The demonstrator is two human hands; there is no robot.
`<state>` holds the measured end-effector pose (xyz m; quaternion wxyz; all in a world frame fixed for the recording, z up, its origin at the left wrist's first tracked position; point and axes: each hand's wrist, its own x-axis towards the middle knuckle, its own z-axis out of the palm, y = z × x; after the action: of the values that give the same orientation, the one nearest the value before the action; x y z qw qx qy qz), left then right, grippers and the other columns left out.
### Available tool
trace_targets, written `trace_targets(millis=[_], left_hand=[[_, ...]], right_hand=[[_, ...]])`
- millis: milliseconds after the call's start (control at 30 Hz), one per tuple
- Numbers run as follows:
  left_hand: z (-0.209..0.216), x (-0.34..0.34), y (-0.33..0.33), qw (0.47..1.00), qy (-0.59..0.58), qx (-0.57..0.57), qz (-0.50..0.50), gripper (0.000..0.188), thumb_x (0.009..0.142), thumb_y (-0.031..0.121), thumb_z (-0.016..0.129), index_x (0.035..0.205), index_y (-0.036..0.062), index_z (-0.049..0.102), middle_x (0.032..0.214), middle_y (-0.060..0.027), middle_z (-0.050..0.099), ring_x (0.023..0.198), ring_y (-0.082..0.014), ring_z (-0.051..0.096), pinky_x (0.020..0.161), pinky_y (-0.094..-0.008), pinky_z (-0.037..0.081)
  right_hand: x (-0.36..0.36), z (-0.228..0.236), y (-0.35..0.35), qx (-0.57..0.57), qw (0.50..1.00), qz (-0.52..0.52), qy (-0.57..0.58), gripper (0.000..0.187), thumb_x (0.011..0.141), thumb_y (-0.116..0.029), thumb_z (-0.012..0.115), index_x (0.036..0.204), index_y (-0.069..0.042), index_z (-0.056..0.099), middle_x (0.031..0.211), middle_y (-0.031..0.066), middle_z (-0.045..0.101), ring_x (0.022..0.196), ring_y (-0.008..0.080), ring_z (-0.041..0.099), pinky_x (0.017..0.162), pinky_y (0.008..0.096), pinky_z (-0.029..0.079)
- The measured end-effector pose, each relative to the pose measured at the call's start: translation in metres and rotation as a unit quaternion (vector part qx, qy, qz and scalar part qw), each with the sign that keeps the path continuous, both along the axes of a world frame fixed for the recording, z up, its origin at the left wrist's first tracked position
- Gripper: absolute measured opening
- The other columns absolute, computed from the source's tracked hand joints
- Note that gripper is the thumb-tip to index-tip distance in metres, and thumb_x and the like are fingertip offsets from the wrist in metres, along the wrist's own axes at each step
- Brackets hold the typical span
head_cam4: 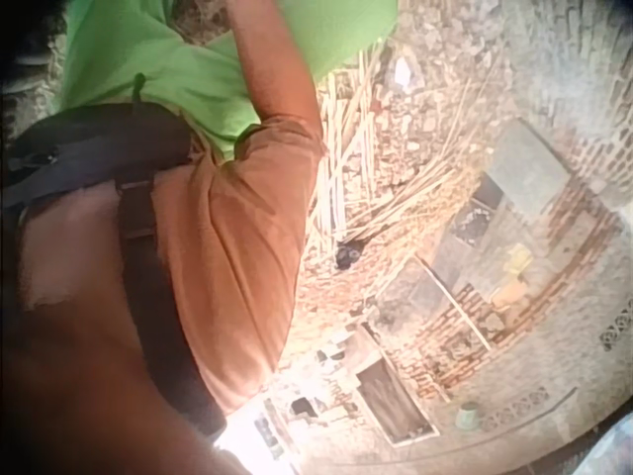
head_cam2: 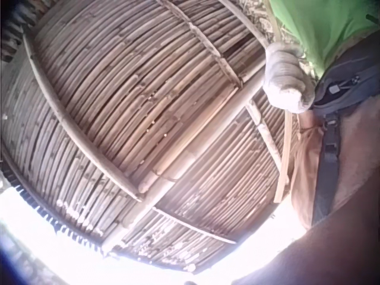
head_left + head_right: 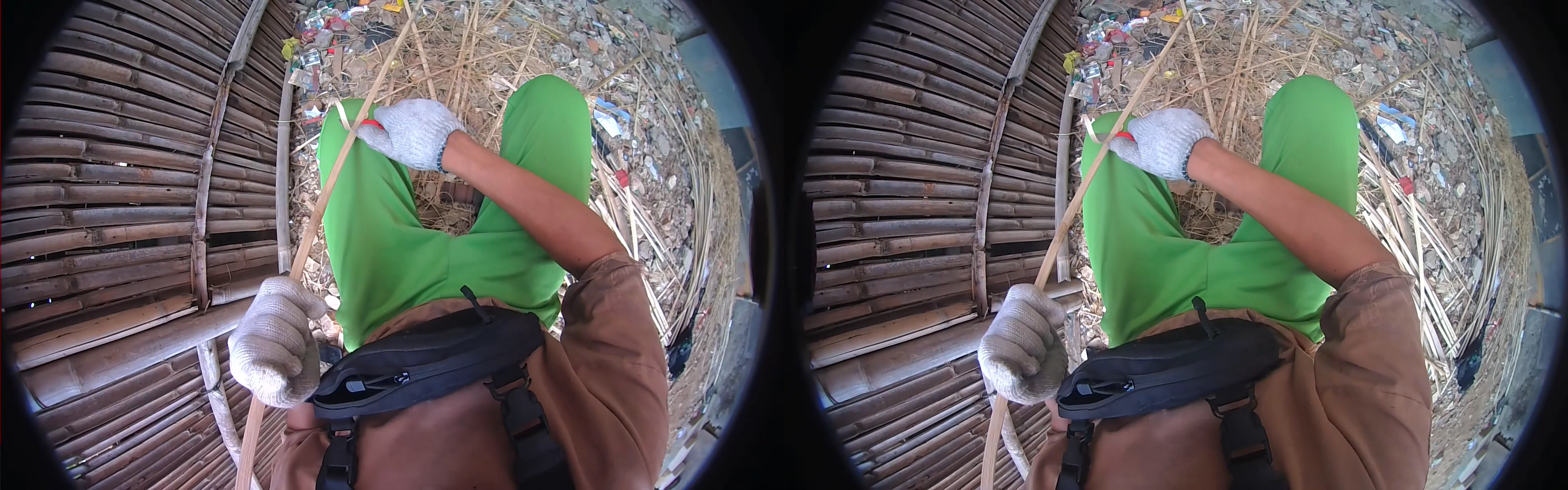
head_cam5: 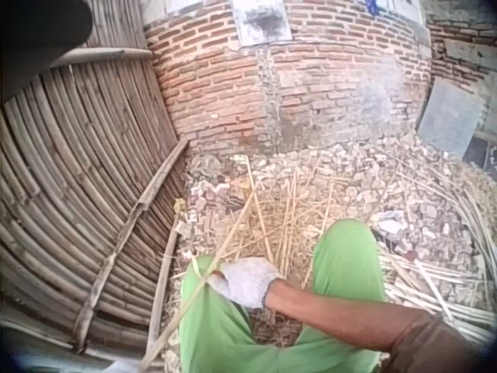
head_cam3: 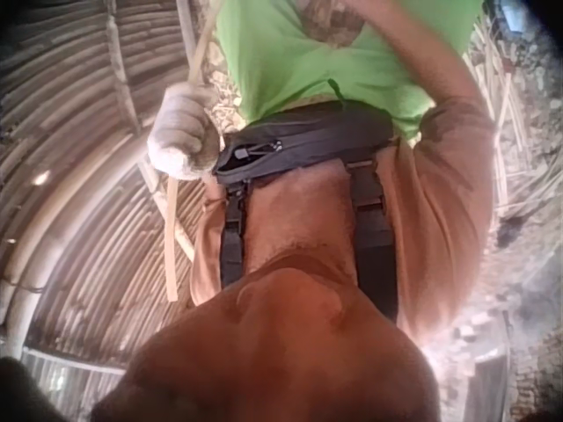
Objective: The person shapes a thin strip of bamboo by shaving down the surface using a small red-handled blade. They hold the bamboo strip with one gloved hand and carefully scrape the wood with the blade, rotating the strip to even out the surface.
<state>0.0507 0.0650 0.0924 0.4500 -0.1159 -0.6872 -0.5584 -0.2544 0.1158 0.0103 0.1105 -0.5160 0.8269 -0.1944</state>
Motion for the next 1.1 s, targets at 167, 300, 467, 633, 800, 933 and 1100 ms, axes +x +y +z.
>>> trace_targets(millis=[167,300,467,633,800,933,1100], left_hand=[[0.033,0.043,0.004,1.0,0.001,0.012,0.028,0.04,0.109,0.033,0.057,0.074,0.0173,0.05,0.056,0.0029,0.047,0.047,-0.0139,0.042,0.06,-0.0383,0.053],[0.049,0.08,-0.006,0.993,0.048,0.074,0.084,0.047,0.111,0.035,0.05,0.067,0.0183,0.05,0.052,0.0019,0.047,0.043,-0.0147,0.045,0.051,-0.0347,0.051],[0.016,0.045,-0.018,0.994,0.071,0.074,0.03,0.047,0.114,0.034,0.048,0.07,0.0184,0.049,0.052,0.0039,0.045,0.044,-0.0141,0.04,0.06,-0.0368,0.049],[-0.019,-0.013,-0.025,0.997,0.054,0.056,0.012,0.044,0.111,0.033,0.053,0.071,0.014,0.046,0.052,-0.0015,0.044,0.046,-0.0193,0.041,0.062,-0.0415,0.051],[-0.008,-0.021,-0.013,0.998,0.019,0.04,0.04,0.045,0.109,0.033,0.055,0.071,0.0134,0.046,0.053,-0.0018,0.044,0.047,-0.0201,0.041,0.062,-0.0425,0.052],[-0.009,-0.001,-0.02,0.999,0.045,0.021,-0.011,0.041,0.108,0.029,0.056,0.071,0.0138,0.047,0.055,-0.0004,0.044,0.049,-0.019,0.042,0.062,-0.0414,0.051],[-0.008,0.001,-0.009,0.996,0.07,0.046,0.0,0.036,0.106,0.025,0.059,0.074,0.0142,0.049,0.056,0.0009,0.045,0.05,-0.018,0.043,0.063,-0.041,0.052]], right_hand=[[-0.027,-0.017,0.002,0.004,0.999,-0.036,0.003,0.072,0.108,-0.063,0.036,0.104,-0.006,0.079,0.101,0.0238,0.078,0.096,0.0449,0.076,0.088,0.0563,0.06],[-0.031,-0.012,0.009,0.03,0.998,-0.057,-0.006,0.069,0.109,-0.064,0.035,0.111,-0.009,0.077,0.11,0.0236,0.078,0.103,0.044,0.074,0.093,0.0556,0.058],[-0.017,-0.007,0.004,-0.003,0.999,-0.043,-0.003,0.069,0.109,-0.065,0.036,0.111,-0.009,0.076,0.11,0.025,0.077,0.104,0.0447,0.074,0.093,0.0563,0.058],[-0.015,-0.009,0.001,-0.016,1.0,-0.021,0.011,0.069,0.109,-0.065,0.037,0.102,-0.006,0.073,0.104,0.0257,0.076,0.099,0.0474,0.073,0.089,0.0584,0.057],[-0.018,-0.009,0.001,-0.016,1.0,-0.019,-0.006,0.068,0.111,-0.063,0.037,0.1,-0.005,0.072,0.102,0.0262,0.075,0.098,0.0488,0.071,0.088,0.0598,0.056],[-0.021,-0.01,0.0,0.019,0.999,-0.018,-0.031,0.077,0.109,-0.068,0.033,0.102,-0.004,0.075,0.105,0.0276,0.076,0.101,0.0479,0.073,0.093,0.0583,0.057],[-0.021,-0.01,-0.004,0.017,1.0,-0.01,-0.013,0.077,0.109,-0.068,0.032,0.105,-0.004,0.075,0.107,0.0269,0.077,0.103,0.0466,0.074,0.094,0.057,0.057]])
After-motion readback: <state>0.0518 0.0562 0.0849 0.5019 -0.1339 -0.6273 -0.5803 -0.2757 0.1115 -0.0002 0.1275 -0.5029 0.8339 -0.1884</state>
